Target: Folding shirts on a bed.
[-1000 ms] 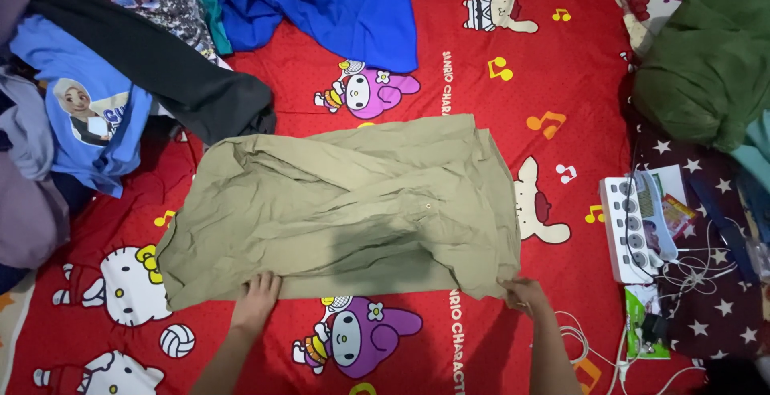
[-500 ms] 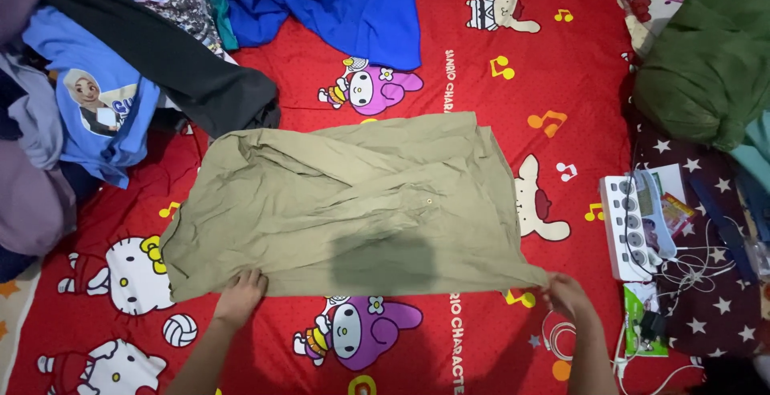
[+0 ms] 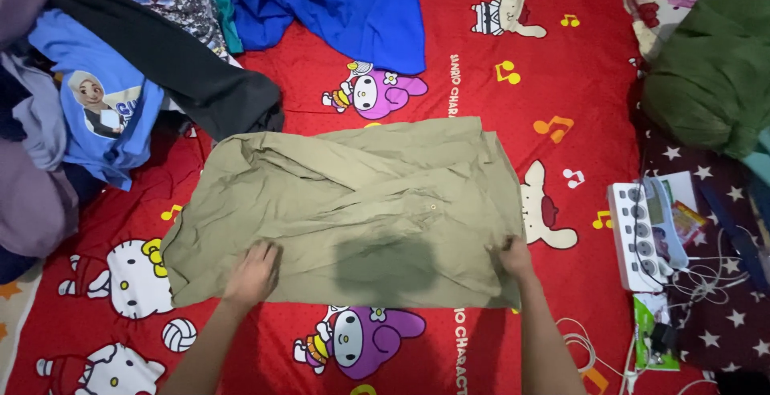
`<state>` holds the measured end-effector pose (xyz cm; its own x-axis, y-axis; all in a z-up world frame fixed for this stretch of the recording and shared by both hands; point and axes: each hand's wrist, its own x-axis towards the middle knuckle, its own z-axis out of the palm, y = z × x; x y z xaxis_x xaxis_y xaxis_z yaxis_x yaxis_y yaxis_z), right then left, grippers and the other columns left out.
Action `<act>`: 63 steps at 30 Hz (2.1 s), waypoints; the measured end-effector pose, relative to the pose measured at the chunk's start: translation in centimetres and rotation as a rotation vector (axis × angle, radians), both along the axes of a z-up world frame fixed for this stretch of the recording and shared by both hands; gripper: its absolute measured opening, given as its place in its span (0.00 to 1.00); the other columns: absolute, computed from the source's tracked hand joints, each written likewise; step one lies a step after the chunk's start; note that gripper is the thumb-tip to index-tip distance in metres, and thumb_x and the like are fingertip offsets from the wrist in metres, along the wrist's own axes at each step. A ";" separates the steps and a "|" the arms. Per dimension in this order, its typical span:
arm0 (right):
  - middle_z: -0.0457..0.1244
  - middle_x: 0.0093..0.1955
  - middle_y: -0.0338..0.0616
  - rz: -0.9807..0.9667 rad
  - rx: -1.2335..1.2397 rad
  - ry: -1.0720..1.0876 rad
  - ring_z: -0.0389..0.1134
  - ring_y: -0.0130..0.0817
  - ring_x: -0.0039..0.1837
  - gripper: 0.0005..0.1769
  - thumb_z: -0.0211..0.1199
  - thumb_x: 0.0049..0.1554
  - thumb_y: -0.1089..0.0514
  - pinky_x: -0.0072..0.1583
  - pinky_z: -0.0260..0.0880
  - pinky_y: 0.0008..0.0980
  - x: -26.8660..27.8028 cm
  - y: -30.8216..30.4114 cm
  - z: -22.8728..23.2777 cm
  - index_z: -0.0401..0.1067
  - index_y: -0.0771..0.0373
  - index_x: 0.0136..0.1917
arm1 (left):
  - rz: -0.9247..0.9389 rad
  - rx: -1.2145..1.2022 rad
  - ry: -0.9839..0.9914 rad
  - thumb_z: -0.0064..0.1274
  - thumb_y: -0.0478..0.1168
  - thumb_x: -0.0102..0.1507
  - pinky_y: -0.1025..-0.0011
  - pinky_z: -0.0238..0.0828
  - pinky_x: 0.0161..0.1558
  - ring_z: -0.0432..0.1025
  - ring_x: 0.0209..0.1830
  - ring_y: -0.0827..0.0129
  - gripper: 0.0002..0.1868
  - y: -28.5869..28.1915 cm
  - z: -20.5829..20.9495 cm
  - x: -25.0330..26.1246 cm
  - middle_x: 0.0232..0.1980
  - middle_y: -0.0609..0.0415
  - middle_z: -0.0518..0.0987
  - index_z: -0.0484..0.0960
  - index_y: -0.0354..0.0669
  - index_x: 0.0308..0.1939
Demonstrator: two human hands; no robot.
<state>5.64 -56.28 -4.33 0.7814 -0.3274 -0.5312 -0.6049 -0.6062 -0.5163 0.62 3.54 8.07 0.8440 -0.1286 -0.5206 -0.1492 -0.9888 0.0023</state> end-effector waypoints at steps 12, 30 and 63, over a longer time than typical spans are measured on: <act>0.70 0.61 0.59 -0.005 -0.186 -0.090 0.69 0.54 0.67 0.18 0.54 0.70 0.53 0.64 0.68 0.50 5.6 2.9 8.3 0.76 0.65 0.64 | 0.320 -0.231 0.045 0.44 0.46 0.72 0.60 0.56 0.77 0.58 0.79 0.69 0.28 -0.5 -5.9 8.5 0.75 0.60 0.66 0.58 0.58 0.77; 0.56 0.75 0.32 1.100 -0.993 -0.059 0.52 0.28 0.80 0.27 0.57 0.65 0.52 0.79 0.51 0.45 19.2 13.0 5.0 0.58 0.47 0.76 | 0.375 -0.305 0.230 0.58 0.47 0.66 0.59 0.70 0.65 0.77 0.63 0.59 0.17 -0.1 -2.8 13.2 0.58 0.51 0.84 0.81 0.46 0.56; 0.41 0.83 0.70 -0.140 0.337 0.047 0.41 0.60 0.84 0.61 0.69 0.56 0.35 0.79 0.41 0.64 -4.6 12.0 12.8 0.41 0.70 0.84 | 0.084 0.538 -0.428 0.42 0.45 0.70 0.69 0.73 0.59 0.68 0.64 0.77 0.20 13.5 -9.0 -5.8 0.63 0.69 0.70 0.67 0.67 0.67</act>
<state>1.09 -44.29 8.47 0.7136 -0.2299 -0.6618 -0.6979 -0.3160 -0.6427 -5.16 17.07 -0.91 0.9852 0.1294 -0.1125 0.0500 -0.8442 -0.5337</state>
